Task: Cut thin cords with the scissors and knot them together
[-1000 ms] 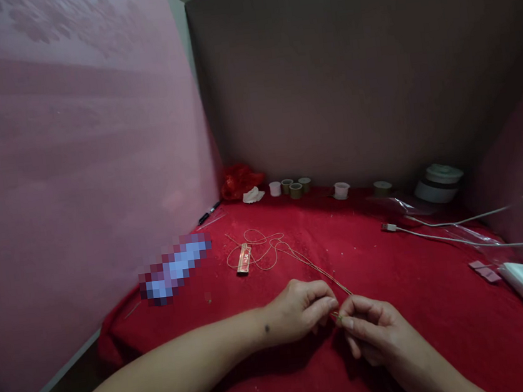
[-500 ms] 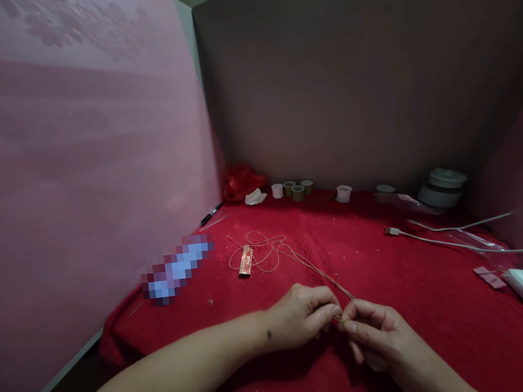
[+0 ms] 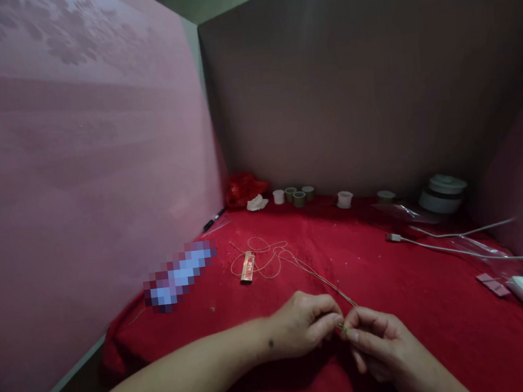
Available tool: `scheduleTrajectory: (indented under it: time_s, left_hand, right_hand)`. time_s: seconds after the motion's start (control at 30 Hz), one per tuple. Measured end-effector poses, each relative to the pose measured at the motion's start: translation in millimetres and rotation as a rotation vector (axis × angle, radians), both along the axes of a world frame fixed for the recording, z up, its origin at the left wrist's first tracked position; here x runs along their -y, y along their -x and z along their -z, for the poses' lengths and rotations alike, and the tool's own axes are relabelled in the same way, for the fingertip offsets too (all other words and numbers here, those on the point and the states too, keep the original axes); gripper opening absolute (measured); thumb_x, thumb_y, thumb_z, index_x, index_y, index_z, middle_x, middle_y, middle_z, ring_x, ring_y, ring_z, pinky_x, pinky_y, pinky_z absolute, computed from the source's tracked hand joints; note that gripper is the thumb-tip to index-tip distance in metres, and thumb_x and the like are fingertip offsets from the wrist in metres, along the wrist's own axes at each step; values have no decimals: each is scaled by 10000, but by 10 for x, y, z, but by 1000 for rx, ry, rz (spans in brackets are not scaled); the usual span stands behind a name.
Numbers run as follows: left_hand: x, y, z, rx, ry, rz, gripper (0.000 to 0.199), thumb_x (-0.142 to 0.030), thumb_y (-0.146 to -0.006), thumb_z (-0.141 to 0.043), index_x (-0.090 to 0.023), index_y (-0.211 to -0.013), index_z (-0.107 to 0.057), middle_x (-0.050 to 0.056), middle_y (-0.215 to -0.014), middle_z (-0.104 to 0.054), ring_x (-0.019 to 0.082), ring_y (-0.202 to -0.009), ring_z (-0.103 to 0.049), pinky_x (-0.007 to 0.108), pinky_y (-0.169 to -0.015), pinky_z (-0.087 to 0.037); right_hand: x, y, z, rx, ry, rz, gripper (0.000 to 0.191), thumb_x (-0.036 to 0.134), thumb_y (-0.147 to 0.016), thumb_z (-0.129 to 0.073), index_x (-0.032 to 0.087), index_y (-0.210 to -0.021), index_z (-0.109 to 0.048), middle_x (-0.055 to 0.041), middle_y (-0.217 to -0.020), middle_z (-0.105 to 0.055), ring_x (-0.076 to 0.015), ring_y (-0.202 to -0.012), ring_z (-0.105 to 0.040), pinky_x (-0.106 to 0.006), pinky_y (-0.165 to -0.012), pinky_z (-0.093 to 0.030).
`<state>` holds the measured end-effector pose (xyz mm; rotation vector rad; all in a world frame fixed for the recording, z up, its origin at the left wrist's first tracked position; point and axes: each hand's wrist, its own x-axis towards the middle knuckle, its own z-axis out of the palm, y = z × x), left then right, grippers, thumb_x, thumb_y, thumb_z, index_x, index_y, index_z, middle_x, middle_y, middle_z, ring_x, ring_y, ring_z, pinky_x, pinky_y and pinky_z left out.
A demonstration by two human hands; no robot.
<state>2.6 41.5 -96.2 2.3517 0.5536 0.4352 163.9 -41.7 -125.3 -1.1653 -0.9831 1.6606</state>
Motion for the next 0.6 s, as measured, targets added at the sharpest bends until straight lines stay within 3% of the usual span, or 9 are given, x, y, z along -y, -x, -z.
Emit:
scheduleTrajectory:
  time_s: [0.33,0.53,0.6]
  left_hand:
    - [32,5,-12,7,79,-6,213,-185,-819,-444,-149,-936,-618,8,-673,-621,83,-583,-555,195,-631,-434]
    - [-7,3,69,174,409,-45,264,-180,-779,-510,-149,-1034,-573,7,-715,-587,71,-574,-524,186,-553,-422]
    - [-28,-22,70,253,563,-23,389,-166,-730,-584,-166,-1114,-522,40,-867,-584,60,-581,-511,182,-526,-418]
  right_hand:
    - [-28,-20,79,-3,14,27,363,476,-683,-660,162,-726,-485,45,-451,-457,-10,-356,-185,-186,-381,-77]
    - [35,-77,-207,-64,-30,211,319,408,-636,-719,167,-742,-540,18,-486,-469,-40,-417,-291,-177,-417,-179]
    - [102,-44,-359,-79,-71,290,301,391,-624,-731,176,-746,-559,6,-503,-474,-59,-442,-333,-182,-424,-216]
